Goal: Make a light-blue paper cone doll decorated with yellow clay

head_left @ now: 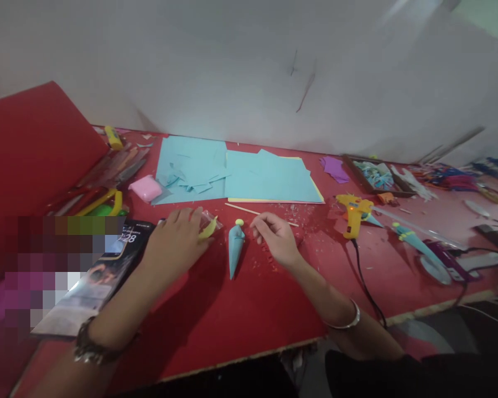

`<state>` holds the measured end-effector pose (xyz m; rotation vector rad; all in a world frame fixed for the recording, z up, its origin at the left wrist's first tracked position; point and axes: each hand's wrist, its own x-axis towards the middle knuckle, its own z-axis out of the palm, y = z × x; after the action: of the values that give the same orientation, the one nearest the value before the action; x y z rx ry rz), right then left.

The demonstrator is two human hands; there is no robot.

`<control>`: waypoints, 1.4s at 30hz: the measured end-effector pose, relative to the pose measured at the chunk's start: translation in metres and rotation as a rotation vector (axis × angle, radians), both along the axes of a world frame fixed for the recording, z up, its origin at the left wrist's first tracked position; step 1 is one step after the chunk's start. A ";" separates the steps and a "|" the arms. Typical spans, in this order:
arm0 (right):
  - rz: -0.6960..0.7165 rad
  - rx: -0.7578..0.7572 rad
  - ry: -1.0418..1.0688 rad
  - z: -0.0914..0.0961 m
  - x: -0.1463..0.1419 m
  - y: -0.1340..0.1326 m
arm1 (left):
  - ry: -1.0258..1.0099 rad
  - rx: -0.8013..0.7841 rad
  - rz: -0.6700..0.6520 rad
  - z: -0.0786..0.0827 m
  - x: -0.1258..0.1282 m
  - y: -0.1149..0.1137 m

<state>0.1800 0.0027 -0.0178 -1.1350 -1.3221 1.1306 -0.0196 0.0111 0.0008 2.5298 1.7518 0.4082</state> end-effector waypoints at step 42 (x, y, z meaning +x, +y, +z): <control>0.141 0.461 -0.192 0.012 -0.016 -0.026 | -0.299 0.032 -0.496 -0.005 0.016 -0.012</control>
<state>0.1637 -0.0230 -0.0061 -0.8310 -1.7261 0.7667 -0.0038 -0.0012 -0.0037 2.6290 0.9828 0.7318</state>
